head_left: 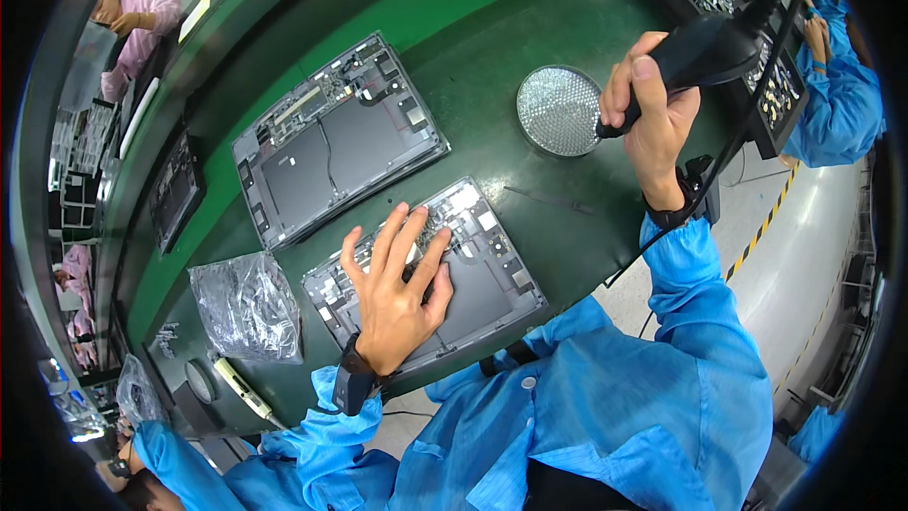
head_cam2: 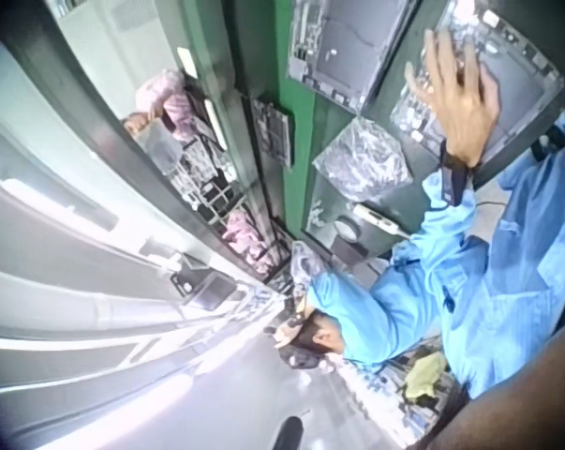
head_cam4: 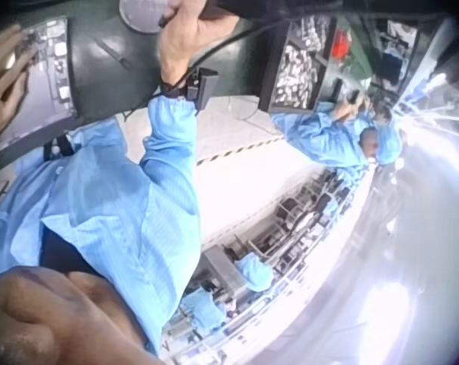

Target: The recorder uses an electric screwdriver and manual tools to install internal components and wiring inside tablet devices on an assembly line.

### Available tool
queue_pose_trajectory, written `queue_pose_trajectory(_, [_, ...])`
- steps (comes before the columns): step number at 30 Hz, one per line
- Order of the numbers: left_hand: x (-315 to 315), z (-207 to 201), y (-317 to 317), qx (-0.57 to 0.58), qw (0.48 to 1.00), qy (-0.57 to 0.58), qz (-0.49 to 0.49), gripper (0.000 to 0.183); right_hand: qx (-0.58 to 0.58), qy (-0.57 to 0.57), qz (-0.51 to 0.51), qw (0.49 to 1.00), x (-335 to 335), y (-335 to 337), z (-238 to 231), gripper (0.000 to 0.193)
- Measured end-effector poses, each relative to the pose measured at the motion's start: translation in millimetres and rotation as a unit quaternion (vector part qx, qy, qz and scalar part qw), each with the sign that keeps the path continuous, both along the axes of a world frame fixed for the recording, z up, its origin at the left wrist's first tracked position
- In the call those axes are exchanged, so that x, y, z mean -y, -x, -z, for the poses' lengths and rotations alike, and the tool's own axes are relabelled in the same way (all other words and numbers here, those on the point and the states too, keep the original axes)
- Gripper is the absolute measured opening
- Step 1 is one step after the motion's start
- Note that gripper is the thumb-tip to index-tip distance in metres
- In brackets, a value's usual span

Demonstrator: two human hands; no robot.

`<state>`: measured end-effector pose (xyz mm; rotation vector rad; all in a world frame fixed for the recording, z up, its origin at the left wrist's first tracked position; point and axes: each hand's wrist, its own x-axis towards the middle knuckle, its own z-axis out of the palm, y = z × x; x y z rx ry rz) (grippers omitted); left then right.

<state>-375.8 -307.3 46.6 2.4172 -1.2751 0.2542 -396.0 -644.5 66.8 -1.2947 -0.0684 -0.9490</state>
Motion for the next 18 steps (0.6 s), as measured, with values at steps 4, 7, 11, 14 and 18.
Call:
queue_pose_trajectory(4, [-0.7, 0.0, 1.1, -0.003, 1.0, -0.006, -0.005, 0.047, -0.013, 0.002, -0.011, 1.0, -1.5, 0.3, 3.8, 0.016])
queue_pose_trajectory(7, [0.0, -1.1, 1.7, -0.005, 1.0, -0.006, -0.008, 0.047, -0.019, 0.012, -0.004, 1.0, -2.5, -0.2, 3.4, 0.016])
queue_pose_trajectory(11, [-0.3, -0.3, 1.5, -0.006, 1.0, -0.005, -0.01, 0.045, -0.029, 0.014, 0.005, 0.999, -2.6, -1.1, 5.5, 0.016])
queue_pose_trajectory(14, [0.1, -0.7, 1.4, -0.005, 1.0, -0.004, -0.01, 0.044, -0.024, 0.018, 0.007, 1.0, -1.4, -1.2, 5.6, 0.015])
queue_pose_trajectory(18, [-0.9, 1.1, 1.3, -0.013, 1.0, -0.005, -0.015, 0.046, -0.023, 0.01, 0.005, 1.0, -2.1, -1.7, 5.8, 0.016])
